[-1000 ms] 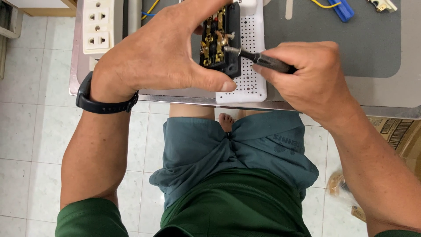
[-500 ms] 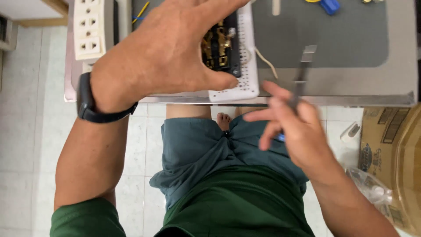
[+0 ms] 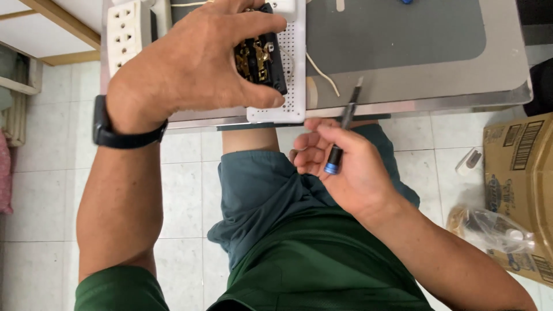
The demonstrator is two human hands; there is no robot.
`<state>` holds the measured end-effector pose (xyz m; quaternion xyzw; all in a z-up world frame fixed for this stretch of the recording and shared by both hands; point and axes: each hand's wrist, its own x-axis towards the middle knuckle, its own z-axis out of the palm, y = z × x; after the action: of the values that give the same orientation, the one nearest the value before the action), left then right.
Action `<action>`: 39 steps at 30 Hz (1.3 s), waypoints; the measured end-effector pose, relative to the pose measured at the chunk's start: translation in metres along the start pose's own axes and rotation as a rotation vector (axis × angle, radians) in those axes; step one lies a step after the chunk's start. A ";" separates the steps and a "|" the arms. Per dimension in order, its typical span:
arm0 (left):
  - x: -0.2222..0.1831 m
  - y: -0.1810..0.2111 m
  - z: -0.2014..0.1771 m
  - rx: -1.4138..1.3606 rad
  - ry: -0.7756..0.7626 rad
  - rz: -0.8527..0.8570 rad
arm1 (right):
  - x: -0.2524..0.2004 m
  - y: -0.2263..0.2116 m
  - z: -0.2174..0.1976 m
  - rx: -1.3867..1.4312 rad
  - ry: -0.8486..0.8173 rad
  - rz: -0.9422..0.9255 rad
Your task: Wiring an electrical component by inserting wires into terminals and tightening them with a screwdriver.
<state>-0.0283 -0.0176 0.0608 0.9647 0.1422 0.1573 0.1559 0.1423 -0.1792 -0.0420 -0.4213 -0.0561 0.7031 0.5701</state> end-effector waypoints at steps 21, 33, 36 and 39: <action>-0.007 0.030 0.016 -0.089 -0.111 -0.199 | 0.006 0.071 -0.022 0.122 -0.511 -0.149; -0.013 0.057 0.068 -0.035 0.110 -0.134 | -0.002 0.061 -0.026 -0.213 -0.155 -0.197; -0.030 0.045 0.091 -0.007 0.240 -0.168 | -0.005 0.055 -0.042 -0.349 -0.250 -0.164; -0.040 0.032 0.109 0.065 0.372 -0.153 | -0.008 0.052 -0.045 -0.506 -0.090 -0.281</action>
<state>-0.0193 -0.0877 -0.0366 0.9099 0.2463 0.3160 0.1073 0.1321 -0.2222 -0.0952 -0.5067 -0.3129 0.5987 0.5357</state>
